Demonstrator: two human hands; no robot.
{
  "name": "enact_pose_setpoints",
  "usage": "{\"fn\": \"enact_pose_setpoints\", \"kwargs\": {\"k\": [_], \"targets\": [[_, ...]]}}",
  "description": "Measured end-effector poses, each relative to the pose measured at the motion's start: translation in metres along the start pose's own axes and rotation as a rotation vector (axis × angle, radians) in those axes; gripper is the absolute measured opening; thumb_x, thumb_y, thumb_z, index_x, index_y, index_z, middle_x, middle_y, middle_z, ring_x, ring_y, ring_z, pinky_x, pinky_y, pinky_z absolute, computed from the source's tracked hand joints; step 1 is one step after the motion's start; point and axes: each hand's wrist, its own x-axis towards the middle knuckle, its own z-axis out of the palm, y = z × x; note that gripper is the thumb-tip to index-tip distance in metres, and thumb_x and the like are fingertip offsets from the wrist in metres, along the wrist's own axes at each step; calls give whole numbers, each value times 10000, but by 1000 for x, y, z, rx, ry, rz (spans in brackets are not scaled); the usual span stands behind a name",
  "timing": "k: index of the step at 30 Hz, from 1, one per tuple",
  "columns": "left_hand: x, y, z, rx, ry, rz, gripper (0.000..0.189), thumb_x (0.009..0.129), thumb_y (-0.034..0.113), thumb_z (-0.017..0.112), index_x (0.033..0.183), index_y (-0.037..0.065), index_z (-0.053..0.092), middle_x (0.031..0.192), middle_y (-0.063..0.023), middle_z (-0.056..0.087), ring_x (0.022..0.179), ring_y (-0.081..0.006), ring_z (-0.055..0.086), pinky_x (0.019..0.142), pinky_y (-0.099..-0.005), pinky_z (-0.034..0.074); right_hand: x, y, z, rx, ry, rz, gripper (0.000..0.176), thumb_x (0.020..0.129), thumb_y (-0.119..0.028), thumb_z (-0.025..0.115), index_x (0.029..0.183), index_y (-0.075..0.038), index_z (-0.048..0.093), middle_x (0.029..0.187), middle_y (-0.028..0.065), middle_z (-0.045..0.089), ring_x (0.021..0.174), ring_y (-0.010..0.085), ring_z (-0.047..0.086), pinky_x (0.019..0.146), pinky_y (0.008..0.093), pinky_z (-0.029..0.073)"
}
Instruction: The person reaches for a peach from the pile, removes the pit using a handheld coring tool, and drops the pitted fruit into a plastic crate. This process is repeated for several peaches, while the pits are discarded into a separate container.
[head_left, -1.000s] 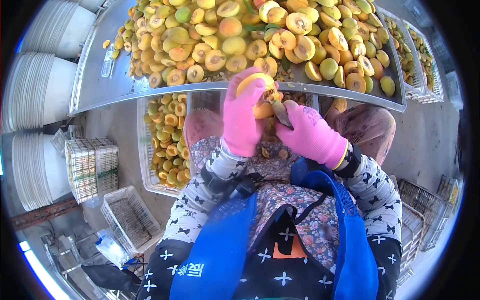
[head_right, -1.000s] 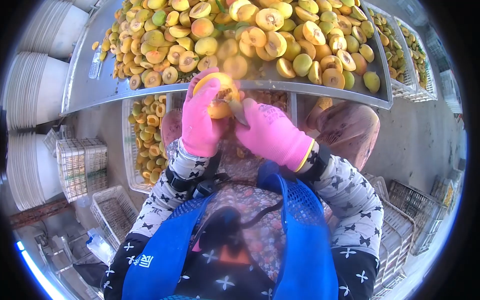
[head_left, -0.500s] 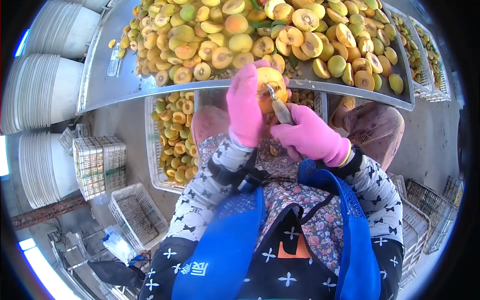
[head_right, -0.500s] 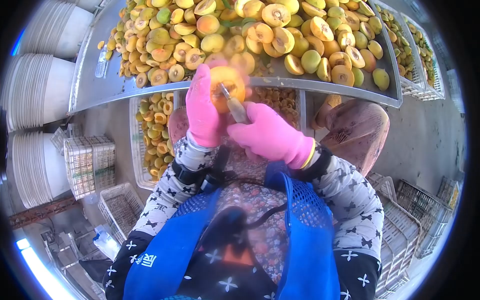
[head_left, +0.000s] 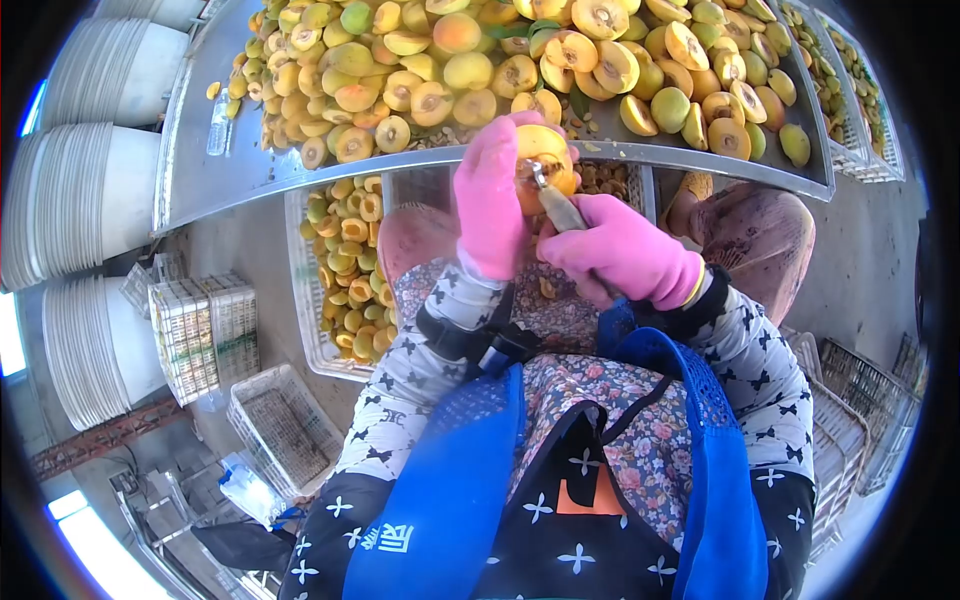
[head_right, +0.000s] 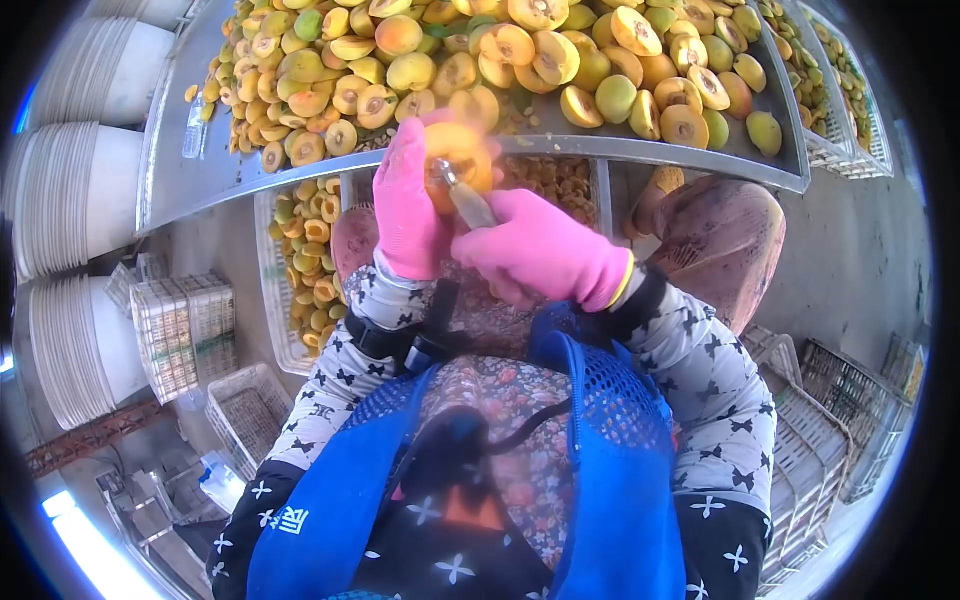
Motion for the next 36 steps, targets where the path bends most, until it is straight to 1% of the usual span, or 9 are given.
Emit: {"fn": "enact_pose_setpoints", "kwargs": {"k": [8,11,14,18,21,25,29,33,36], "targets": [[6,21,-4,-157,-179,-273,522,1025,460,464,1202,-21,559,1070,-196,670,895,-335,707,706,-411,621,-8,5,-5,147,-223,-12,207,843,-150,663,945,27,627,641,37,574,444,125,541,418,252,397],[4,22,-4,-228,-128,-185,459,1012,390,515,1188,-31,565,1027,-190,669,899,-293,698,739,-393,615,-13,14,-14,178,-248,24,203,821,-109,672,949,42,626,578,40,566,433,123,534,408,248,395],[-8,52,-25,71,-73,-103,407,1016,331,529,1178,-39,585,1042,-190,680,920,-279,696,772,-402,605,-18,17,-20,-51,-186,133,204,831,-164,708,926,5,644,621,21,576,483,104,539,430,241,391],[-33,99,-106,1052,132,154,328,903,277,705,1104,18,698,1063,-96,714,945,-200,684,849,-324,543,-18,31,-29,-389,17,245,191,846,-212,708,919,-49,641,659,-38,534,542,56,482,489,233,375],[-42,139,-173,1646,320,295,370,867,276,752,1136,27,699,1061,-86,712,944,-171,666,824,-301,527,-15,31,-28,-352,-7,225,226,858,-240,702,926,-34,639,692,-9,566,574,73,522,512,250,422],[8,127,-191,934,431,103,472,875,374,739,1175,15,678,1059,-81,689,877,-168,646,774,-288,518,-7,35,-23,-367,7,141,224,852,-225,699,945,-30,641,712,-7,574,610,74,542,553,246,443],[80,74,-183,1386,295,-1,629,777,467,751,1222,35,645,1157,-163,655,1019,-284,650,860,-407,507,-10,36,-20,-315,89,152,236,862,-237,705,963,-35,637,720,-15,581,591,73,537,544,247,443],[99,61,-152,1792,276,-43,537,748,395,731,1156,63,621,1192,-168,608,1122,-365,582,951,-461,460,-12,47,-24,-359,181,153,273,857,-264,725,954,-25,636,703,10,601,593,92,561,552,273,461],[93,53,-164,1743,216,72,516,732,314,755,1159,62,611,1174,-171,607,1086,-364,585,938,-457,470,-10,50,-27,-371,225,51,295,856,-273,726,976,-18,638,714,35,622,615,108,584,583,300,475]]}}
